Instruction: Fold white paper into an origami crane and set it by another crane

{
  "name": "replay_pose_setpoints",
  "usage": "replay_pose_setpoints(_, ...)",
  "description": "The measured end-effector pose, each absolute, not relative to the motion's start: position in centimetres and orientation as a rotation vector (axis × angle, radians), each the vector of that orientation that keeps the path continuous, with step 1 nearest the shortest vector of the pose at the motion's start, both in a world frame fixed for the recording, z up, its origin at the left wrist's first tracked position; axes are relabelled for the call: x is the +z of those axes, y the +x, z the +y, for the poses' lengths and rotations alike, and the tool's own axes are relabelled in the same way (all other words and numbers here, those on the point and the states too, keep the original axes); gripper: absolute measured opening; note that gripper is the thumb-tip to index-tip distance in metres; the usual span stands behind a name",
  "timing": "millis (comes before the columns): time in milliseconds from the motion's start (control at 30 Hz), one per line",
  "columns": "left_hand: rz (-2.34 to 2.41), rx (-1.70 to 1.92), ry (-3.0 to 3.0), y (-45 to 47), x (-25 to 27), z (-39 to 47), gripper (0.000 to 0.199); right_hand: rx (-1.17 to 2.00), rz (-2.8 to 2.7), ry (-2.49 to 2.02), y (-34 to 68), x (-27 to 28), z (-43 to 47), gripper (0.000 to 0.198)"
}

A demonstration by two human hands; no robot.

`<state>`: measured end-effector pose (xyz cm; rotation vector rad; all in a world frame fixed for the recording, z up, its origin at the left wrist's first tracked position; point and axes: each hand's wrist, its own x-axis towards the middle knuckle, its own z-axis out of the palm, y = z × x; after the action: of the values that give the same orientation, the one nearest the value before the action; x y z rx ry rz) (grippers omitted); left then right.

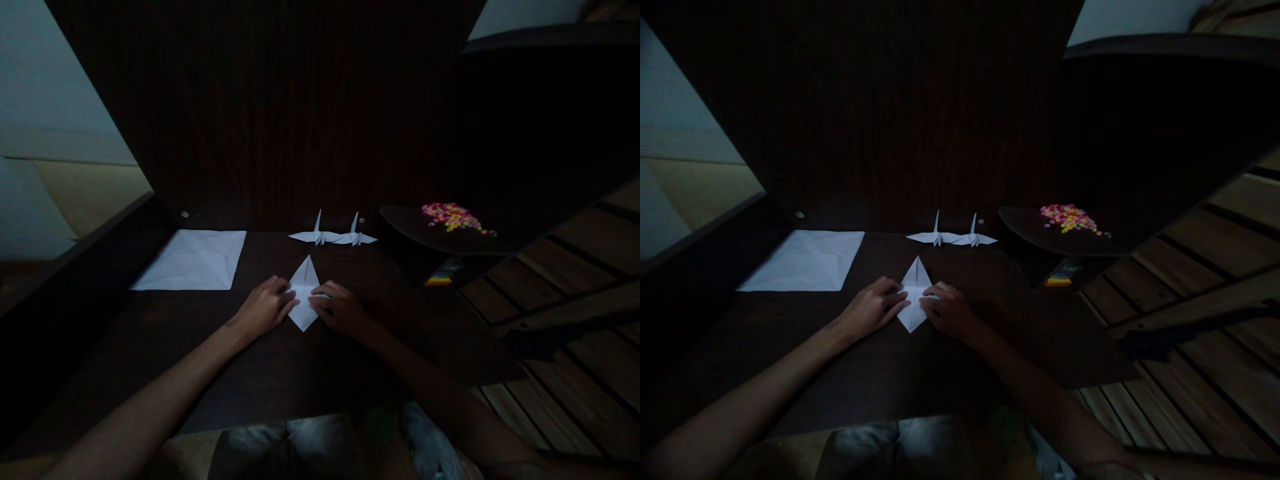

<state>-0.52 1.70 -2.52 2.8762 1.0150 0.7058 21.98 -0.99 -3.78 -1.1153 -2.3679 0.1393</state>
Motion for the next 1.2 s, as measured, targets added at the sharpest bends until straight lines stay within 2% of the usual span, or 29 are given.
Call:
replay_pose_setpoints(133,0.859,0.717,2.866,-0.7,-3.5,1.9,0.028,0.099,-2.421,-1.059,22.1,-3.8,-1.0,0.019)
replay_pose_setpoints(333,0.9,0.635,2.932,-0.4,-4.0,1.3,0.033,-0.024,-2.429,-0.964,22.1,-4.1,-0.9,0.016)
replay_pose_setpoints(667,0.9,0.469,2.888,-0.1,-3.7,0.4,0.04,-0.035,-2.454,-0.996,21.9,-3.7,-1.2,0.017)
replay_pose_setpoints(1000,0.973,0.497,2.854,-0.1,-3.1,0.1,0.033,-0.025,-2.4,-1.014,21.6,-3.8,-1.3,0.019)
replay_pose_setpoints(1100,1.144,0.619,2.694,-0.7,-2.9,1.2,0.031,0.02,-2.389,-0.992,21.7,-3.8,-1.2,0.018)
replay_pose_setpoints(1200,1.333,0.698,2.543,-1.3,-2.8,2.2,0.043,0.08,-2.379,-0.974,21.8,-3.8,-1.1,0.018)
